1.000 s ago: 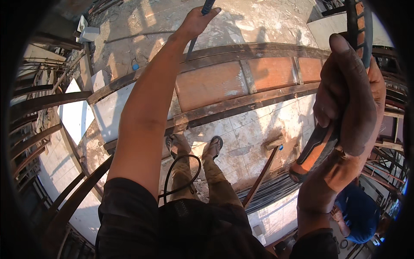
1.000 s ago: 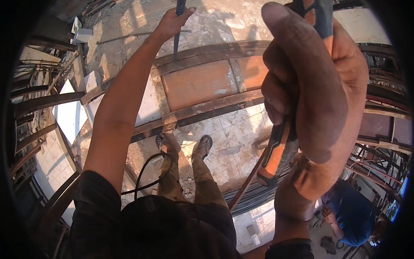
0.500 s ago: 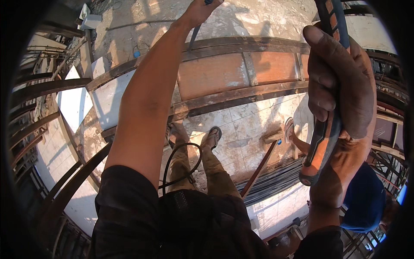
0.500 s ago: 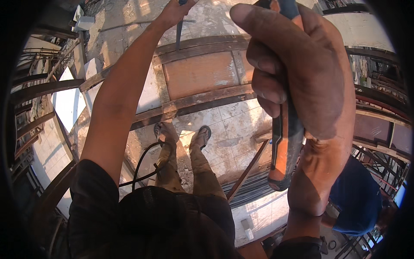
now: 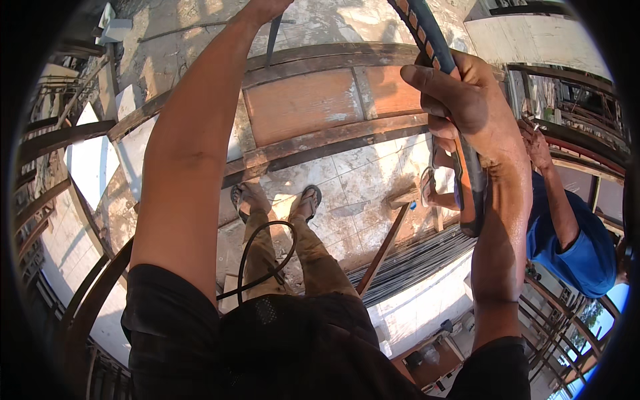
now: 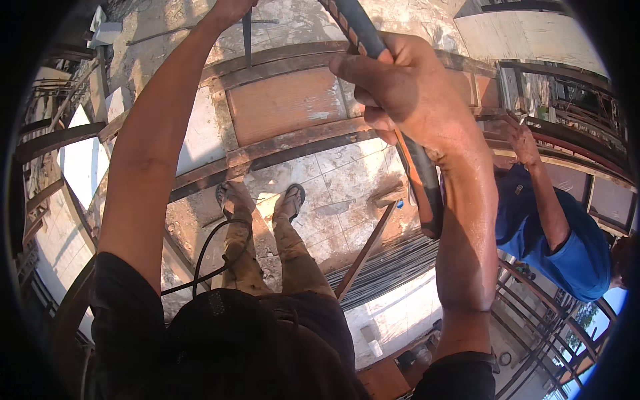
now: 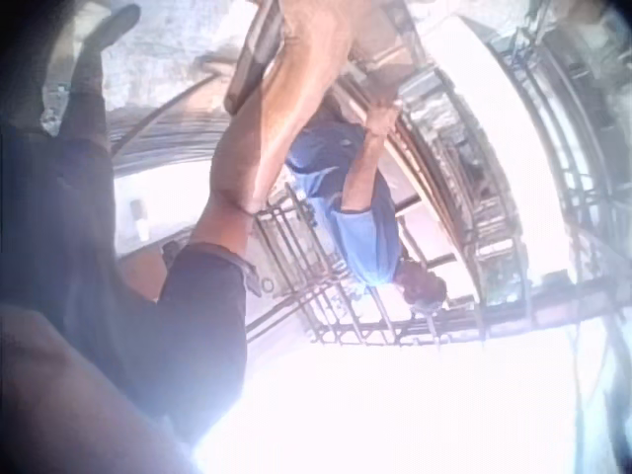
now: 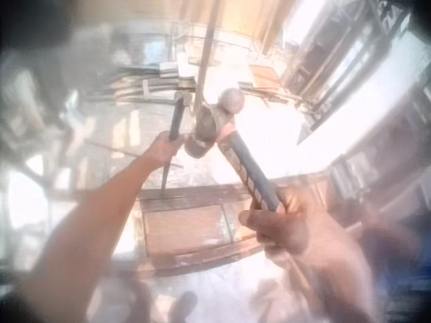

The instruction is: The person uses a pry bar and a hammer to loosen and remove wooden formwork panels from a concrete structure.

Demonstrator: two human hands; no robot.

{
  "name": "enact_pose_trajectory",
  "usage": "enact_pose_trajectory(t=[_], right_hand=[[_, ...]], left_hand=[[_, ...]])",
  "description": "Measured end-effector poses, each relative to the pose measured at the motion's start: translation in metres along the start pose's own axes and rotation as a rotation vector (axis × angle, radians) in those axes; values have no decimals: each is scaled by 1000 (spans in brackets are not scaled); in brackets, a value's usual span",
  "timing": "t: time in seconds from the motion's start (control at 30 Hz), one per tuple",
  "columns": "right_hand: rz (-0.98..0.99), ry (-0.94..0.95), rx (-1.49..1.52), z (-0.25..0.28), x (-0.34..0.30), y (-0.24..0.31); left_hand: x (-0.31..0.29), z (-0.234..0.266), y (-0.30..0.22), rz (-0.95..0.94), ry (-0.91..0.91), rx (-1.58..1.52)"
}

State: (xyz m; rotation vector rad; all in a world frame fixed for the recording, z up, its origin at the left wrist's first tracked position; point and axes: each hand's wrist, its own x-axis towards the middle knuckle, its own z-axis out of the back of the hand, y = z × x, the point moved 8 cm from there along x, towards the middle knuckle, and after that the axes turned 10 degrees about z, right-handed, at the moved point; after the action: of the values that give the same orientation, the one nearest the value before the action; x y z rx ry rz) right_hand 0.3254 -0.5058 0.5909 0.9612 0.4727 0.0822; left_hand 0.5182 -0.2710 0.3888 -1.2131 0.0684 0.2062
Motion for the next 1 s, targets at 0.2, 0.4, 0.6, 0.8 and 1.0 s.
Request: enact_pose_trajectory(t=[0.2, 0.4, 0.6, 0.8, 1.0], right_hand=[[201, -267, -12, 25, -28, 65], [617, -125, 515, 52, 22, 94], [31, 217, 67, -23, 38, -1], [-484, 45, 339, -73, -78, -163], [-651, 70, -59, -94, -204, -354]], left_hand=[[-5, 15, 14, -3, -6, -80], [10, 12, 7, -7, -7, -112], [30, 49, 24, -50, -7, -194], [-43, 52, -36, -156, -47, 5], [-113, 45, -92, -417, -113, -247]])
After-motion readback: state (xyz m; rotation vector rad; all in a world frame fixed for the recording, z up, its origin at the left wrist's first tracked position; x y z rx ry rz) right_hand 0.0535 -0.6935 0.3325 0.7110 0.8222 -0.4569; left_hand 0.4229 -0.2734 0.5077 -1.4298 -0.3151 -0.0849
